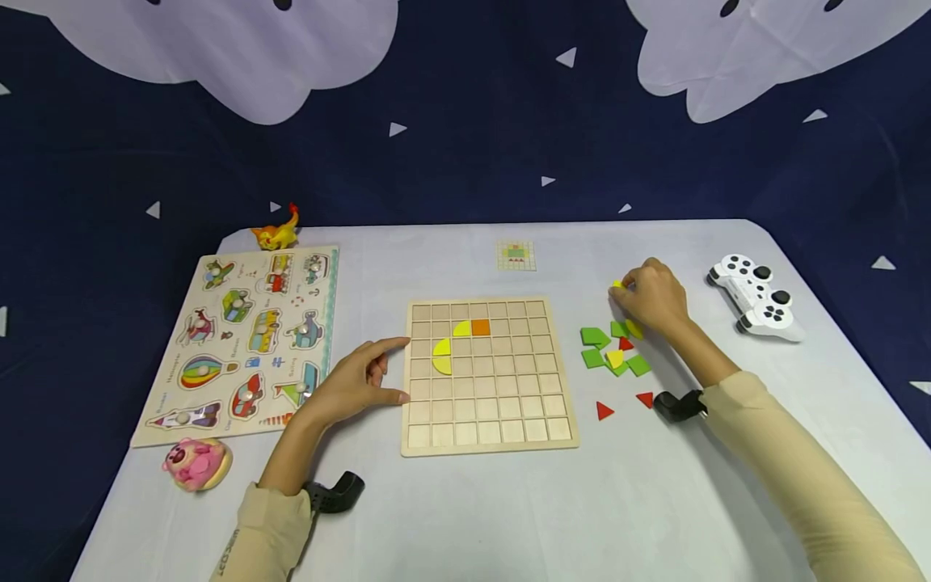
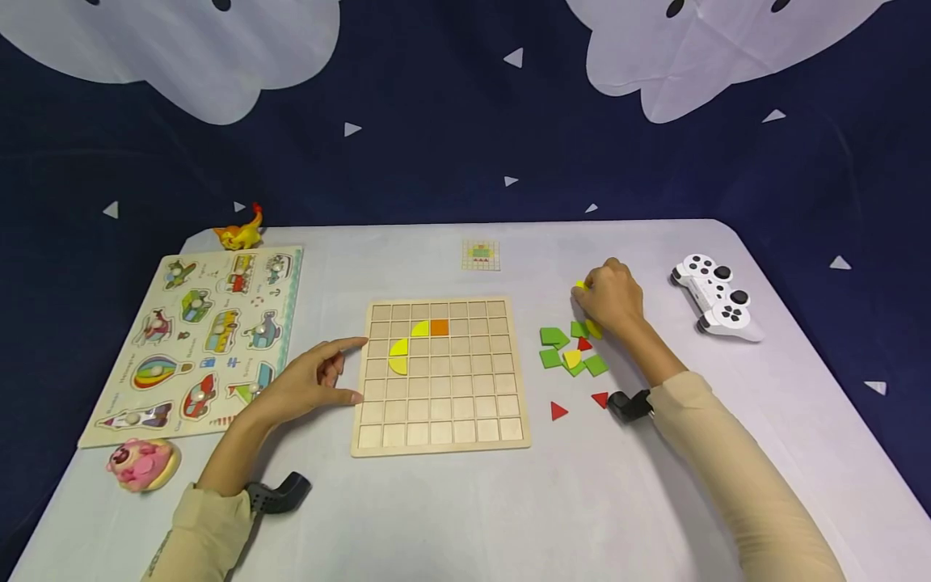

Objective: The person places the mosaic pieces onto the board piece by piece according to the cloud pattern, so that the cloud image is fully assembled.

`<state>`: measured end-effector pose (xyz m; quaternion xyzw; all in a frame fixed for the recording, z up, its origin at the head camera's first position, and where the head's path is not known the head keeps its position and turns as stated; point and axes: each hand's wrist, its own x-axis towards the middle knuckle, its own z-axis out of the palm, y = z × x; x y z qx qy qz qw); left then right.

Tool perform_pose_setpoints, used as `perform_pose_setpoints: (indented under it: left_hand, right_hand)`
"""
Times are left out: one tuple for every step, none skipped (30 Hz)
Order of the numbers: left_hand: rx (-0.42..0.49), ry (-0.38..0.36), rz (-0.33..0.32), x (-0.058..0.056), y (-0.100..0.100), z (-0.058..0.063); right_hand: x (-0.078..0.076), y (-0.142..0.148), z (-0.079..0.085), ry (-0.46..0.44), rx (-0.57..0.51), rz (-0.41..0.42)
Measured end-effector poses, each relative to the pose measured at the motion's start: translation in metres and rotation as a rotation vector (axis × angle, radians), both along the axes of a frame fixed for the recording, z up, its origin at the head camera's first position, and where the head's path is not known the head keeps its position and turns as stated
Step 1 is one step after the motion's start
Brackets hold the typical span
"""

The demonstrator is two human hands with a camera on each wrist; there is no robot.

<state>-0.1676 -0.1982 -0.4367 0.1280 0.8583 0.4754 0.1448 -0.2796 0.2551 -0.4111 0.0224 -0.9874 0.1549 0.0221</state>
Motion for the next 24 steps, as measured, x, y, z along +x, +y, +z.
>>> perform_pose_setpoints:
  left_hand:
    - [0.001,0.001,-0.001,0.000,0.000,0.000]
    - [0.002,0.002,-0.002,0.000,0.000,0.000]
    - [0.004,0.002,-0.004,0.000,0.000,0.000]
    - [0.006,0.001,-0.005,0.000,0.000,0.000]
    - [0.008,-0.001,-0.005,0.000,0.000,0.000]
    - [0.010,-0.004,-0.006,0.000,0.001,0.000]
    - [0.010,-0.006,-0.006,0.000,0.001,0.000]
    - [0.009,-0.008,-0.005,0.000,0.001,0.000]
    - [0.007,-0.010,-0.004,0.000,0.001,0.000]
    - [0.004,-0.011,-0.002,0.000,0.001,0.000]
    - [0.002,-0.012,0.002,0.000,0.000,0.000]
    - [0.001,-0.012,0.004,0.000,0.000,0.000]
    - [-0.001,-0.013,0.007,0.000,0.000,0.000]
    - [-0.001,-0.014,0.009,0.000,0.000,0.000]
    - [-0.001,-0.014,0.010,0.000,0.000,0.000]
    - [0.000,-0.015,0.011,0.000,0.000,0.000]
    - [0.002,-0.016,0.011,0.000,0.000,0.000]
    - [0.002,-0.016,0.010,0.000,0.000,0.000]
    - [0.003,-0.015,0.010,0.000,0.000,0.000]
    - [0.004,-0.015,0.009,0.000,0.000,0.000]
    - [0.004,-0.013,0.009,0.000,0.000,0.000]
    - [0.003,-0.012,0.008,0.000,0.000,0.000]
    - [0.002,-0.010,0.007,0.000,0.000,0.000]
    - [0.002,-0.009,0.006,0.000,0.000,0.000]
  right_hand:
    - [0.000,0.000,0.000,0.001,-0.003,-0.002]
    - [0.000,0.001,0.000,0.001,-0.008,-0.005]
    - [0.000,0.001,0.000,0.001,-0.011,-0.008]
    - [0.000,0.001,0.000,0.001,-0.014,-0.011]
    - [0.000,0.001,0.000,0.003,-0.018,-0.013]
    - [0.001,0.001,0.000,0.007,-0.023,-0.013]
    - [0.002,0.001,0.000,0.012,-0.025,-0.010]
    - [0.002,0.000,0.001,0.016,-0.031,-0.004]
    - [0.003,-0.001,0.001,0.022,-0.037,0.004]
    - [0.004,-0.003,0.002,0.028,-0.042,0.015]
    - [0.004,-0.005,0.003,0.033,-0.047,0.027]
    - [0.005,-0.007,0.004,0.039,-0.050,0.040]
    - [0.006,-0.010,0.005,0.043,-0.054,0.053]
    - [0.007,-0.013,0.006,0.046,-0.059,0.067]
    - [0.008,-0.016,0.007,0.052,-0.061,0.081]
    - [0.009,-0.019,0.008,0.057,-0.062,0.094]
    - [0.011,-0.023,0.010,0.061,-0.067,0.107]
    - [0.012,-0.026,0.011,0.066,-0.072,0.123]
    - [0.013,-0.030,0.012,0.071,-0.075,0.139]
    - [0.015,-0.033,0.012,0.077,-0.077,0.156]
    - [0.016,-0.037,0.013,0.080,-0.079,0.171]
    - [0.018,-0.041,0.014,0.082,-0.085,0.187]
    - [0.019,-0.045,0.014,0.085,-0.089,0.203]
    - [0.020,-0.049,0.014,0.088,-0.089,0.221]
